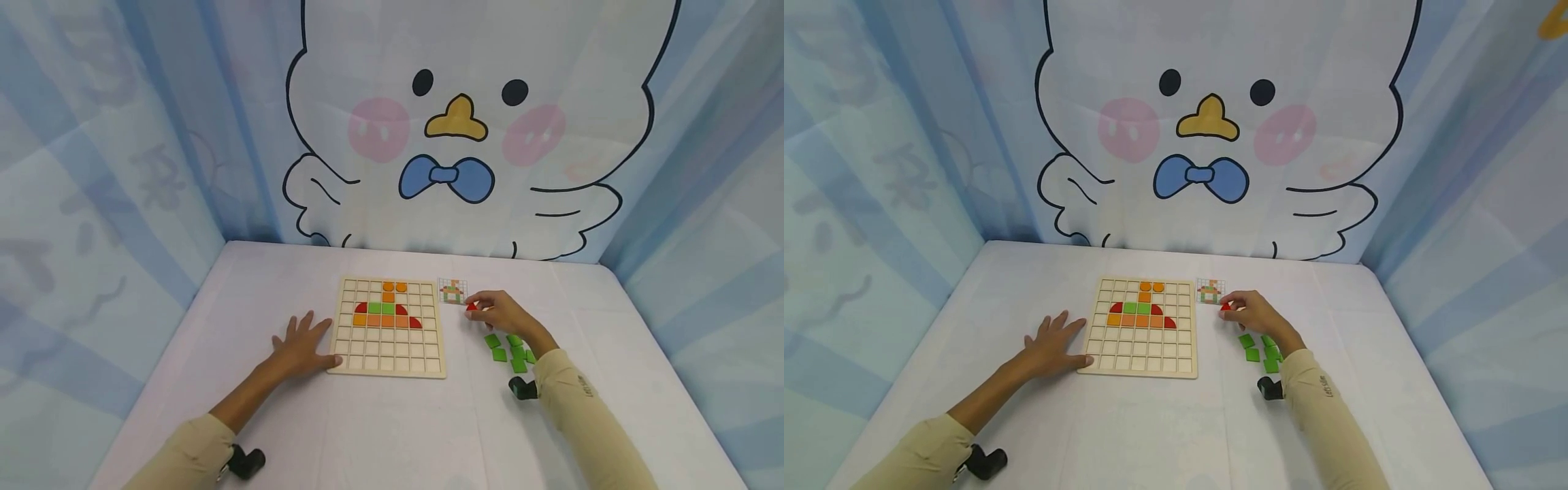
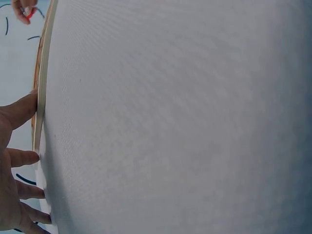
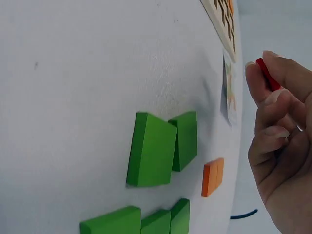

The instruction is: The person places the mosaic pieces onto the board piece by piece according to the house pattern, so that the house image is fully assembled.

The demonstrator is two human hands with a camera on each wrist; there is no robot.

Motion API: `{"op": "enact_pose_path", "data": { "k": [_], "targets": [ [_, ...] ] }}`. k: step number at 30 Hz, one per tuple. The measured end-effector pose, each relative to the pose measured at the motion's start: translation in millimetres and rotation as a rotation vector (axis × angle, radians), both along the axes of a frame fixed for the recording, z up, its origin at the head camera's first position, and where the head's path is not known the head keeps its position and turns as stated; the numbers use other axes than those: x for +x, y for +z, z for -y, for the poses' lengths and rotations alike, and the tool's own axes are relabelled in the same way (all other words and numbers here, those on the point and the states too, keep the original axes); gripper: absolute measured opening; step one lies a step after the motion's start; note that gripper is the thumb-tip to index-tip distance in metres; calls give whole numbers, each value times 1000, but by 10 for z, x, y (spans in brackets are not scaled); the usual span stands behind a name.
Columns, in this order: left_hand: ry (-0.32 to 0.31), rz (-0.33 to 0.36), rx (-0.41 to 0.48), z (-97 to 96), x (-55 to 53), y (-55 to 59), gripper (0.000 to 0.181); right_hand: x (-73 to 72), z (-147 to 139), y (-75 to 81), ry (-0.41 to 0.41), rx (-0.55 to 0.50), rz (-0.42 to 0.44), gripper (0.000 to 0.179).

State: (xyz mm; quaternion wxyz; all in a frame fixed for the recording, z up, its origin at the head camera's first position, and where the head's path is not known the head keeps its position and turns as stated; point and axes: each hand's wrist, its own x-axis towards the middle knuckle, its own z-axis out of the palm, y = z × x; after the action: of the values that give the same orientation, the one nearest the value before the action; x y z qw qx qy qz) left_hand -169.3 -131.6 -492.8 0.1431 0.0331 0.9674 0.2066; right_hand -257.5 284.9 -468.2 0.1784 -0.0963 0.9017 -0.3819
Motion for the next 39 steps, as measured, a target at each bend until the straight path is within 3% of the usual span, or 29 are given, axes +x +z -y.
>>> {"op": "enact_pose_path", "data": {
  "k": [5, 17, 26, 39],
  "targets": [
    [0, 6, -4, 3, -2, -11, 87, 41, 180, 30, 25, -69, 23, 41],
    [8, 18, 3, -9, -3, 11, 86, 9, 728, 56, 77, -136, -50, 33],
    [6, 13, 1, 14, -12, -25, 86, -11, 1189, 7, 151, -204, -51, 35],
    [-2, 24, -8, 20, -33, -28, 87, 3, 1733, -92, 165, -238, -70, 35]
  ]
}}
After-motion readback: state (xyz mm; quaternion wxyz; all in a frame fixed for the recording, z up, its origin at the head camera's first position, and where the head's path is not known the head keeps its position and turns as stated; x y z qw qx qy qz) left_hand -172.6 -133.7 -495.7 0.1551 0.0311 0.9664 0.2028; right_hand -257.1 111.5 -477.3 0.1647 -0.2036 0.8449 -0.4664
